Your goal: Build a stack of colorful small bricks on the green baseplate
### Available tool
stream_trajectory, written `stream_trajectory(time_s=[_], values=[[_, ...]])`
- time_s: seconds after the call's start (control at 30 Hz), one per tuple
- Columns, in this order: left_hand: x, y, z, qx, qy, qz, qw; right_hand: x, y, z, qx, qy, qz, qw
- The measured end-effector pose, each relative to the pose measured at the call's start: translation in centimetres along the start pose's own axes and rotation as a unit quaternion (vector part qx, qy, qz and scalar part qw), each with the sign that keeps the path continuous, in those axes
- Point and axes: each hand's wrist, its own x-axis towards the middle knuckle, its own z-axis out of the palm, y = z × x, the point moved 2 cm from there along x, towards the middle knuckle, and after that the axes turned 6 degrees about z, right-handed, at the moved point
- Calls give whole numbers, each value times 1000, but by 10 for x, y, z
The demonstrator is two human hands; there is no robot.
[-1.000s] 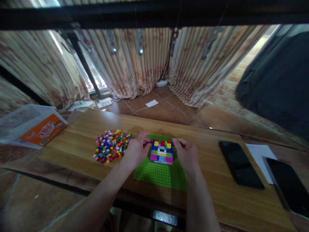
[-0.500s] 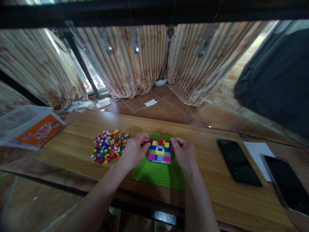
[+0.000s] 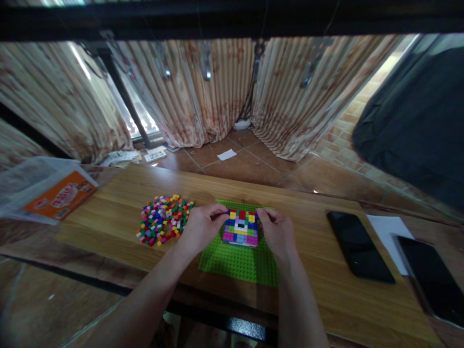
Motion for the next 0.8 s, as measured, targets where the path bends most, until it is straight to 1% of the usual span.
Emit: stream_trajectory(time_s=[0.23,0.4,0.5,0.67,0.8], values=[[2,1,-2,-41,4,-15,999,0,1,-1,-4,2,0,1000],[2,1,-3,-35,5,-10,999,0,1,-2,-11,2,-7,1000],[2,0,-3,-44,10,-19,999,-2,-2,-1,0,5,-10,1000],[3,-1,0,-77,17,-34,996,-6,-7,0,13,7,6,1000],[4,-3,2,-100,28,-52,993,-6,-5,0,17,-2,9,1000]])
